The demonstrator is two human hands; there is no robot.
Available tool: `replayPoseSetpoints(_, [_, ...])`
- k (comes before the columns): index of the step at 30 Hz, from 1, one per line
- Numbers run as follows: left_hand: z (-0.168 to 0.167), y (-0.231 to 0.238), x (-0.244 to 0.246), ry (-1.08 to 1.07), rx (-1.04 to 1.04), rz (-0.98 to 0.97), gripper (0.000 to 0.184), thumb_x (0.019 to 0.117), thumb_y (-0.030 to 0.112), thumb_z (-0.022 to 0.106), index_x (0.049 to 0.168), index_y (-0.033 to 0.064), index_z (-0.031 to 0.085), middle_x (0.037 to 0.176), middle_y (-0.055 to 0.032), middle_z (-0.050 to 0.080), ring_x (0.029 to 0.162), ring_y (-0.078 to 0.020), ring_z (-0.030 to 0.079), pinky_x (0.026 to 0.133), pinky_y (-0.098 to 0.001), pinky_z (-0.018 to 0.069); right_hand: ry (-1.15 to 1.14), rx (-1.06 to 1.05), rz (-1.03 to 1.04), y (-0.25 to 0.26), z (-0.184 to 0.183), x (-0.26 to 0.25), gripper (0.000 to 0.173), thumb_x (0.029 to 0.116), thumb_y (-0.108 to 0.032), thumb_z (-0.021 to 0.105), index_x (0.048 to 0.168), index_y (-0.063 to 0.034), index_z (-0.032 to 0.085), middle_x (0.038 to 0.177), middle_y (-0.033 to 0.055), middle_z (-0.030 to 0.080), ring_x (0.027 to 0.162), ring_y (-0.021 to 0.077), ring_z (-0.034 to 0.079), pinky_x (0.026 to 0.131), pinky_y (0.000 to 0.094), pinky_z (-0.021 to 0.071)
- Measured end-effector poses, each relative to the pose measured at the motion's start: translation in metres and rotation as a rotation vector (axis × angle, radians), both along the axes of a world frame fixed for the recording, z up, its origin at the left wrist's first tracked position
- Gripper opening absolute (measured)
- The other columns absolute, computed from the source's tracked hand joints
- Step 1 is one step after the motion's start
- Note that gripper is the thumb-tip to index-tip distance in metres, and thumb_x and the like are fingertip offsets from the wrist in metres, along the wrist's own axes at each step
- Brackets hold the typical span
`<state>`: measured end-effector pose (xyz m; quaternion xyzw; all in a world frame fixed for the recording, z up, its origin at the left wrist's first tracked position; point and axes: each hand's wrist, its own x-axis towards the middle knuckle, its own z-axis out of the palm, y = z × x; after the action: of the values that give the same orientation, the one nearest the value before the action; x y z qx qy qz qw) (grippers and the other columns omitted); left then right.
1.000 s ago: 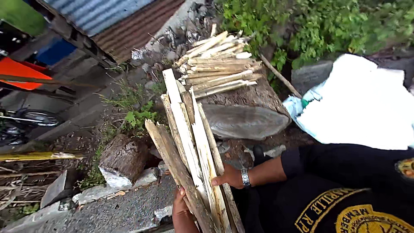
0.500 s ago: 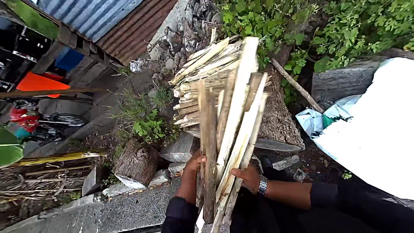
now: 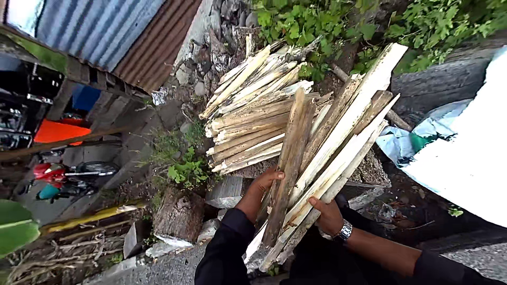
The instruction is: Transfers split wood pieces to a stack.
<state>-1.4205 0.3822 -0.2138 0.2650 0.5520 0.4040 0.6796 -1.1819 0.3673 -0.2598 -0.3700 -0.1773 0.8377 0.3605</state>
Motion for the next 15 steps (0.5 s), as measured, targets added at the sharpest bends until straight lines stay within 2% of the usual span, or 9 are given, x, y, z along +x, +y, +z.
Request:
replayPoseSetpoints(2, [0.01,0.026,-0.019,0.075,0.018,-0.057,0.084,0.0649,0.063,0.086,0.124,0.0086,0.061,0.1,0.0035,0.075,0.09,-0.0051,0.071,0.083,-0.0273,0.0606,0.012,-0.038,-0.057,0.01,0.012,-0.026,0.091,0.0721,-0.035,0.093,0.139,0.0032,0.045,0.116,0.0189,0.07,0.104,0.0278,0.073,0.092,0.049,0.0626])
replayPoseSetpoints(4, [0.045,0.045,-0.053,0.234,0.04,-0.104,0.066,0.071,0.056,0.081,0.117,0.0127,0.064,0.096,0.0085,0.074,0.086,0.0,0.069,0.08,-0.0236,0.0592,0.076,-0.061,-0.075,0.024,0.043,-0.067,0.079,0.0802,-0.027,0.086,0.138,0.0044,0.043,0.113,0.0186,0.07,0.101,0.0266,0.073,0.09,0.0478,0.0631])
replayPoseSetpoints(6, [0.096,0.065,-0.1,0.371,0.021,-0.139,0.054,0.0718,0.052,0.08,0.111,0.0179,0.066,0.093,0.0107,0.073,0.084,0.0013,0.067,0.077,-0.023,0.0589,0.19,-0.065,-0.069,0.039,0.077,-0.121,0.063,0.0876,-0.019,0.078,0.137,0.0035,0.045,0.11,0.0189,0.07,0.099,0.0266,0.073,0.09,0.0475,0.0626])
replayPoseSetpoints(9, [0.198,0.12,-0.166,0.575,-0.06,-0.194,0.033,0.0732,0.05,0.075,0.095,0.0281,0.064,0.081,0.0139,0.07,0.073,0.0033,0.066,0.066,-0.0196,0.059,0.28,0.001,0.045,0.079,0.116,-0.211,0.06,0.0938,-0.028,0.075,0.143,-0.0057,0.048,0.123,0.0177,0.068,0.11,0.0294,0.069,0.095,0.0533,0.0586])
replayPoseSetpoints(11, [0.241,0.166,-0.21,0.745,-0.099,-0.315,0.016,0.0808,0.036,0.061,0.093,0.0255,0.062,0.076,0.0117,0.071,0.066,0.0012,0.066,0.059,-0.0209,0.0582,-0.013,0.198,0.23,0.115,0.134,-0.253,0.078,0.0955,-0.05,0.07,0.154,-0.0087,0.038,0.148,0.0139,0.054,0.135,0.0253,0.055,0.11,0.0536,0.0488])
replayPoseSetpoints(12, [0.254,0.188,-0.218,0.891,-0.135,-0.402,0.016,0.0846,0.03,0.053,0.098,0.0227,0.059,0.077,0.0101,0.069,0.066,-0.0005,0.065,0.059,-0.0223,0.0578,-0.296,0.413,0.355,0.134,0.132,-0.267,0.092,0.0955,-0.066,0.059,0.16,-0.0061,0.03,0.164,0.0134,0.037,0.15,0.0245,0.038,0.12,0.0528,0.0372])
replayPoseSetpoints(13, [0.259,0.208,-0.221,1.057,-0.184,-0.509,0.019,0.0909,0.023,0.05,0.108,0.0179,0.057,0.083,0.0057,0.066,0.07,-0.0044,0.064,0.063,-0.0261,0.0573,-0.613,0.629,0.48,0.15,0.123,-0.28,0.108,0.0924,-0.081,0.043,0.163,-0.0017,0.021,0.172,0.0195,0.012,0.159,0.0327,0.014,0.125,0.0595,0.021])
replayPoseSetpoints(14, [0.252,0.223,-0.221,1.203,-0.236,-0.617,0.031,0.0925,0.018,0.056,0.123,0.013,0.056,0.094,-0.0024,0.067,0.08,-0.0125,0.066,0.071,-0.0347,0.0583,-0.847,0.772,0.511,0.16,0.103,-0.295,0.12,0.087,-0.09,0.032,0.164,0.0008,0.016,0.17,0.028,0.0,0.159,0.0434,0.0,0.125,0.068,0.0075])
replayPoseSetpoints(15, [0.233,0.238,-0.227,1.316,-0.274,-0.685,0.048,0.0902,0.017,0.068,0.136,0.0083,0.056,0.11,-0.0149,0.068,0.095,-0.0266,0.067,0.083,-0.0504,0.0564,-1.011,0.845,0.499,0.167,0.079,-0.309,0.127,0.0829,-0.095,0.028,0.163,0.0022,0.014,0.169,0.0327,-0.003,0.157,0.0498,-0.004,0.122,0.0725,0.0017])
